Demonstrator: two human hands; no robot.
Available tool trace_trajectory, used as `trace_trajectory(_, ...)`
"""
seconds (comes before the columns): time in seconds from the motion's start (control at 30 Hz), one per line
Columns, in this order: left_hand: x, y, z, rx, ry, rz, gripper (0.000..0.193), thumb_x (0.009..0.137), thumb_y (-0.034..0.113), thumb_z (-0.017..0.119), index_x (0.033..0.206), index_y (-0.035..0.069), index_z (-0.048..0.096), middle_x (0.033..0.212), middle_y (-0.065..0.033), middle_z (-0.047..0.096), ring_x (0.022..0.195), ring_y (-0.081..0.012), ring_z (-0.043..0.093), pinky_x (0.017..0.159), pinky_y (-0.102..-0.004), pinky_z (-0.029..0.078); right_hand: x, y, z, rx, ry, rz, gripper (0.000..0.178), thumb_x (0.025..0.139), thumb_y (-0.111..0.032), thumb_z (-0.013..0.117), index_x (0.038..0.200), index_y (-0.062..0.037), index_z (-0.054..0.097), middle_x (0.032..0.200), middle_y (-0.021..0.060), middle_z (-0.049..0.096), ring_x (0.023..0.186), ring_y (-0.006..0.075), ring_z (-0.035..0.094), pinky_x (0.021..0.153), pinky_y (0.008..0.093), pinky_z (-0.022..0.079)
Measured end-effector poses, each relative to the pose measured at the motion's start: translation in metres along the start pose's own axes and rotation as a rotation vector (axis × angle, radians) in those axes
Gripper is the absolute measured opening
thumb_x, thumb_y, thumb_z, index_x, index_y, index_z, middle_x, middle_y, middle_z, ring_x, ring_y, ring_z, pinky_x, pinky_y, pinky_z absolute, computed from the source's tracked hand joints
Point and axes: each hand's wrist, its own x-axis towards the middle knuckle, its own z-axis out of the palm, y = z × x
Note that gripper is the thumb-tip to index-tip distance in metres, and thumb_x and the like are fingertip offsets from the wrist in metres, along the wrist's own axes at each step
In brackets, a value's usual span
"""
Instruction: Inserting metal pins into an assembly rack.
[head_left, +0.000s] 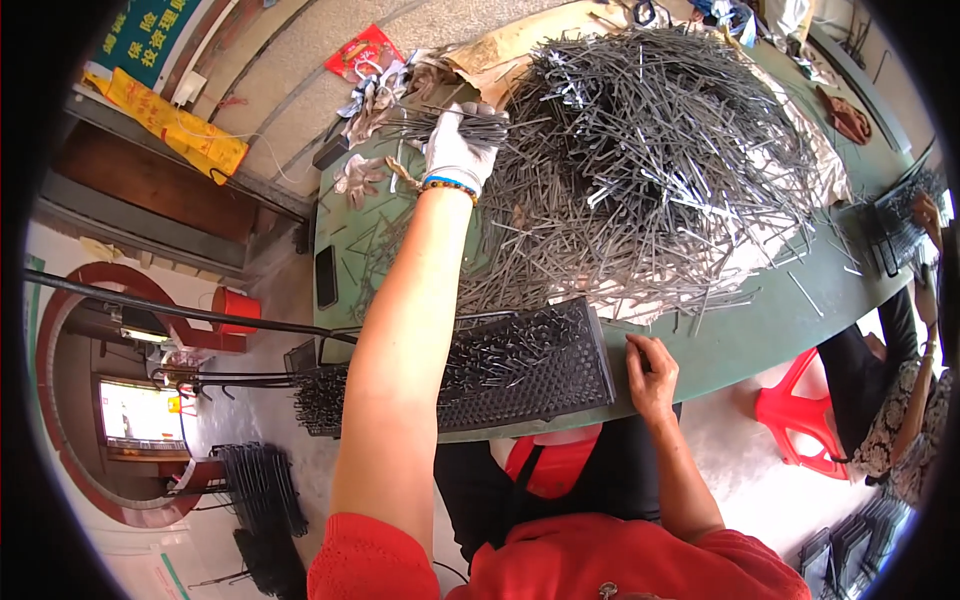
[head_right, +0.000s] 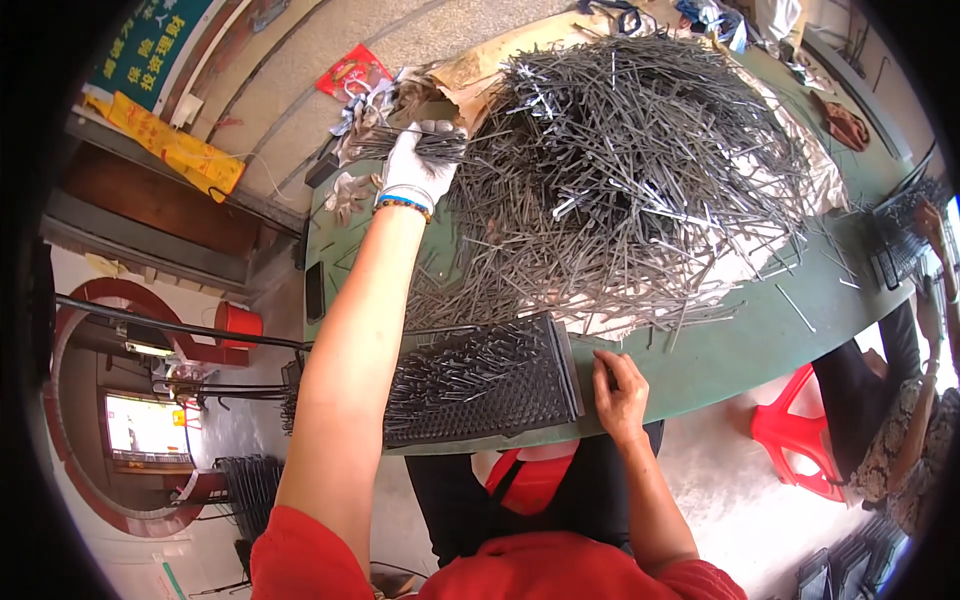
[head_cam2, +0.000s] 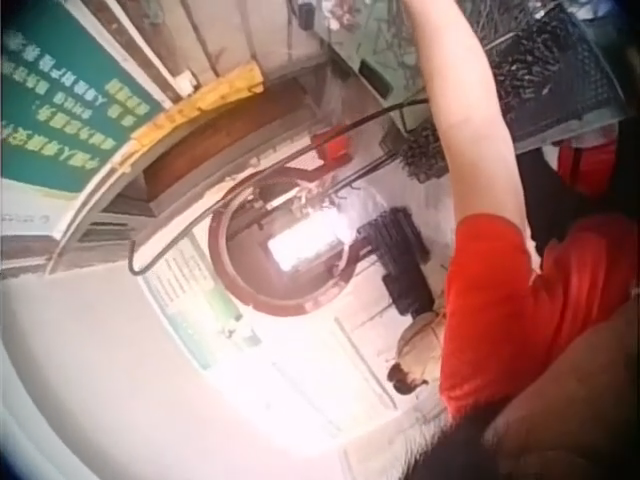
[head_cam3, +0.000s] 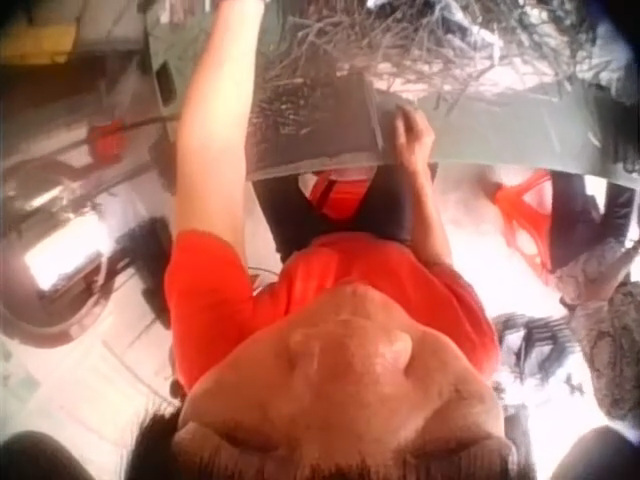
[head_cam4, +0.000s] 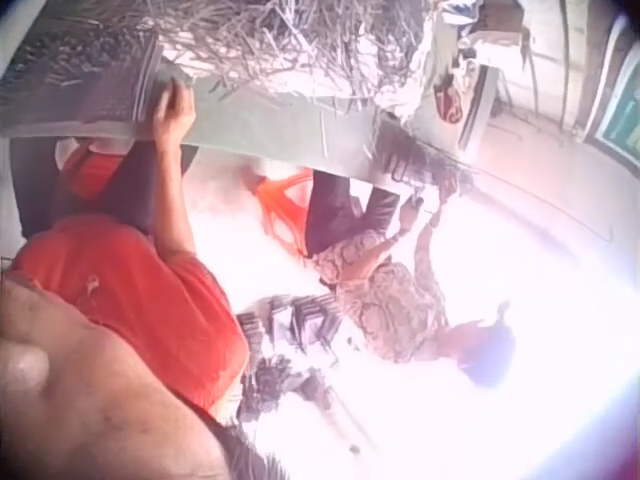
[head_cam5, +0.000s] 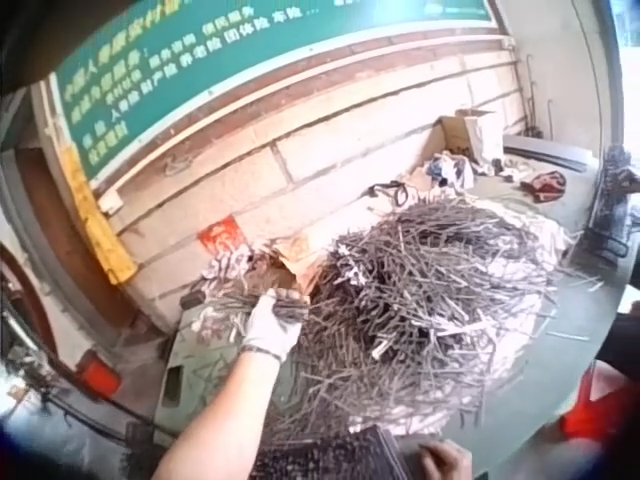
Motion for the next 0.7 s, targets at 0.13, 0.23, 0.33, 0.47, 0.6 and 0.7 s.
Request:
trace_trajectory(0.13, -0.022, -0.027, 0.029, -0.001, -0.078, -0.120, 0.024, 0.096, 0.017, 0.045, 0.087, 0.000, 0.059, 0.084, -0.0168, 0.066, 0.083, -0.0362, 0.065, 0.087, -0.0569, 0.054, 0.009, 0.000, 0.001, 0.319, 0.124, 0.234, 0.023, 0.094, -0.007, 0.062, 0.116, 0.0007, 0.064, 0.081, 0.0017, 0.061, 0.066, 0.0083, 0.054, 0.058, 0.0230, 0.044)
trace_trajectory(0.23, -0.048, -0.040, 0.033, 0.105, -0.098, -0.248, 0.028, 0.099, 0.023, 0.048, 0.087, 0.000, 0.060, 0.081, -0.0179, 0.066, 0.081, -0.0360, 0.066, 0.087, -0.0553, 0.054, 0.053, -0.031, -0.001, 0.385, 0.206, 0.123, 0.034, 0.097, -0.011, 0.060, 0.128, 0.0005, 0.057, 0.101, 0.0040, 0.063, 0.086, 0.0098, 0.059, 0.075, 0.0244, 0.050)
trace_trajectory(0.33, -0.086, -0.064, 0.049, 0.336, 0.096, -0.290, 0.028, 0.099, 0.028, 0.051, 0.089, 0.003, 0.060, 0.079, -0.0121, 0.065, 0.072, -0.0292, 0.067, 0.078, -0.0527, 0.059, 0.106, -0.074, -0.004, 0.096, 0.183, -0.194, 0.044, 0.091, -0.010, 0.066, 0.132, -0.0013, 0.054, 0.114, 0.0097, 0.060, 0.103, 0.0187, 0.059, 0.093, 0.0304, 0.046)
trace_trajectory(0.47, -0.117, -0.078, 0.046, 0.673, 0.101, -0.318, 0.033, 0.096, 0.035, 0.057, 0.080, 0.007, 0.064, 0.074, -0.0063, 0.065, 0.066, -0.0172, 0.062, 0.060, -0.0330, 0.051, 0.152, -0.101, 0.017, -0.147, 0.160, -0.310, 0.074, 0.082, -0.037, 0.077, 0.138, -0.0002, 0.046, 0.128, 0.0207, 0.052, 0.118, 0.0335, 0.053, 0.101, 0.0425, 0.043)
trace_trajectory(0.6, -0.122, -0.091, 0.032, 0.625, -0.001, -0.337, 0.048, 0.096, 0.054, 0.050, 0.081, 0.010, 0.064, 0.076, -0.0032, 0.063, 0.069, -0.0151, 0.059, 0.064, -0.0322, 0.050, 0.162, -0.084, 0.032, -0.081, 0.045, -0.148, 0.082, 0.072, -0.049, 0.082, 0.131, 0.0005, 0.053, 0.116, 0.0226, 0.056, 0.101, 0.0348, 0.059, 0.087, 0.0424, 0.049)
trace_trajectory(0.7, -0.129, -0.091, 0.035, 0.508, 0.193, -0.395, 0.054, 0.096, 0.060, 0.045, 0.097, 0.009, 0.061, 0.079, -0.0029, 0.062, 0.070, -0.0142, 0.060, 0.062, -0.0273, 0.052, 0.159, -0.074, 0.041, 0.112, 0.007, 0.052, 0.086, 0.068, -0.052, 0.084, 0.130, -0.0003, 0.055, 0.107, 0.0161, 0.060, 0.089, 0.0234, 0.060, 0.079, 0.0358, 0.052)
